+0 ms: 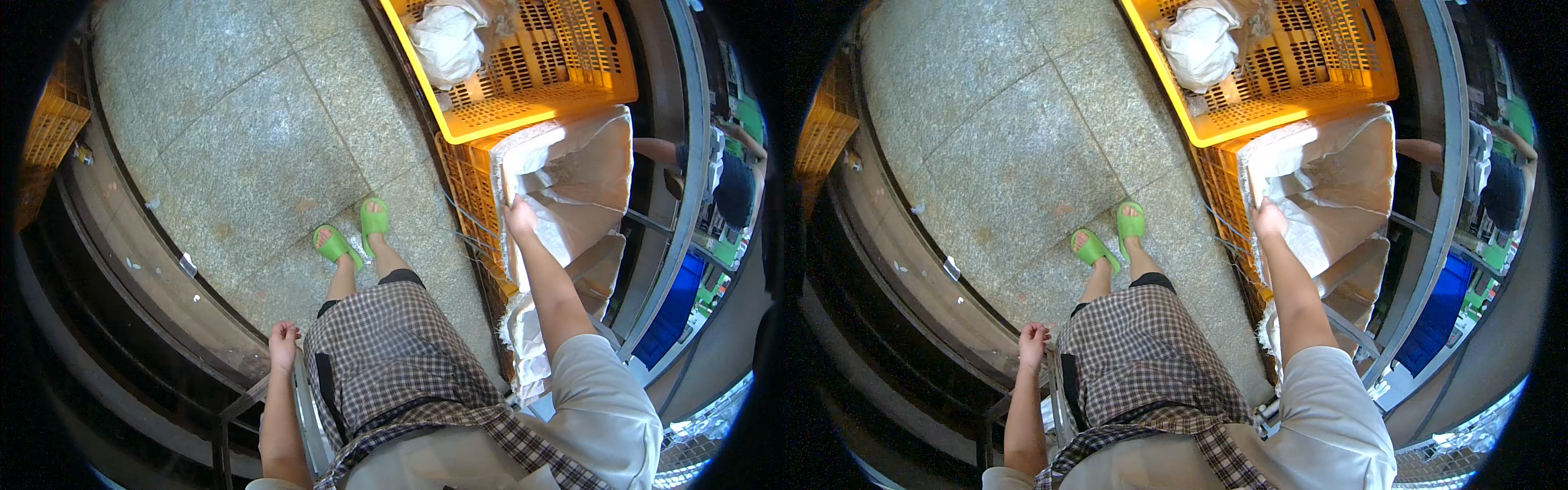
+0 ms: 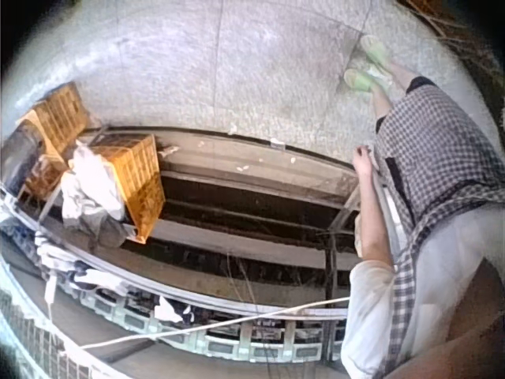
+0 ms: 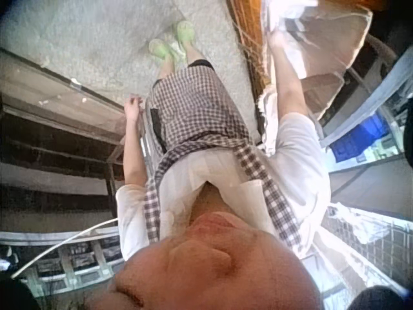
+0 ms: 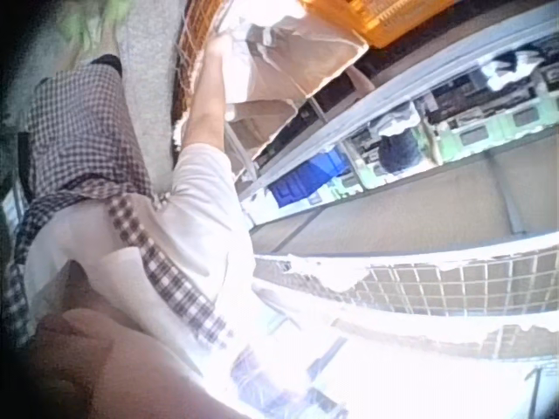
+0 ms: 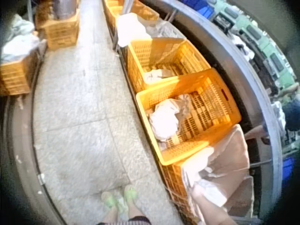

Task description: The person repeatedly picks up white cloth items from yellow plastic baskets, unfolds them, and folds them by hand. The folded items are placed back into the baskets. The process is repeated for multiple items in a continuous loop.

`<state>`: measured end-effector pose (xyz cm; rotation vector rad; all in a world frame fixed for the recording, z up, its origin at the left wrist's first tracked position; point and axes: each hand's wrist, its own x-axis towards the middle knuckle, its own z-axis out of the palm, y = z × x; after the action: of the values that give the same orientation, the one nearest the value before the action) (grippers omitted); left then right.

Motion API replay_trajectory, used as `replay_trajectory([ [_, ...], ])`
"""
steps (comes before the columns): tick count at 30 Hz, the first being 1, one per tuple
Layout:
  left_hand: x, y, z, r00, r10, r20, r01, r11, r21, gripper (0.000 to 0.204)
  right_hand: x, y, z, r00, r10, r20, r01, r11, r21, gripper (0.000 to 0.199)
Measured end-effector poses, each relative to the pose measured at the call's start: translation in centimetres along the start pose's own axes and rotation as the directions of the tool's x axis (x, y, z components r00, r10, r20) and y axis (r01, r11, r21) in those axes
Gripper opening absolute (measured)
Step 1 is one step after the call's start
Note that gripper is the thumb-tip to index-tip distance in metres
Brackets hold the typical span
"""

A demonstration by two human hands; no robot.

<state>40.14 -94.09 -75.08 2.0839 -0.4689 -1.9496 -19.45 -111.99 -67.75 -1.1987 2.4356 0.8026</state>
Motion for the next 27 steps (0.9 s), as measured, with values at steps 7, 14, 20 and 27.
replay_trajectory([
  [7, 1.2, 6.4, 11.1, 0.985, 0.154, 0.079, -0.161, 0.982, 0.095, 0.019, -1.9, -1.8, 1.0, 0.873, -0.484, 0.063, 0.415, 0.804, 0.426, 0.059],
  [14, -0.8, 12.9, 31.0, 0.836, 0.409, 0.367, -0.506, 0.833, 0.224, 0.059, -0.1, 16.4, 3.4, 0.872, 0.377, -0.313, -0.249, 0.891, 0.379, 0.071],
  [20, 0.2, 11.7, 41.4, 0.961, 0.088, 0.263, -0.035, 0.980, -0.198, 0.050, 6.0, 36.2, 13.9, 0.722, 0.646, 0.249, -0.523, 0.274, 0.807, 0.041],
  [27, -0.9, 12.2, 43.5, 0.945, 0.140, 0.297, -0.058, 0.961, -0.269, 0.054, 9.4, 44.5, 22.0, 0.804, 0.513, 0.302, -0.323, -0.051, 0.945, 0.025],
])
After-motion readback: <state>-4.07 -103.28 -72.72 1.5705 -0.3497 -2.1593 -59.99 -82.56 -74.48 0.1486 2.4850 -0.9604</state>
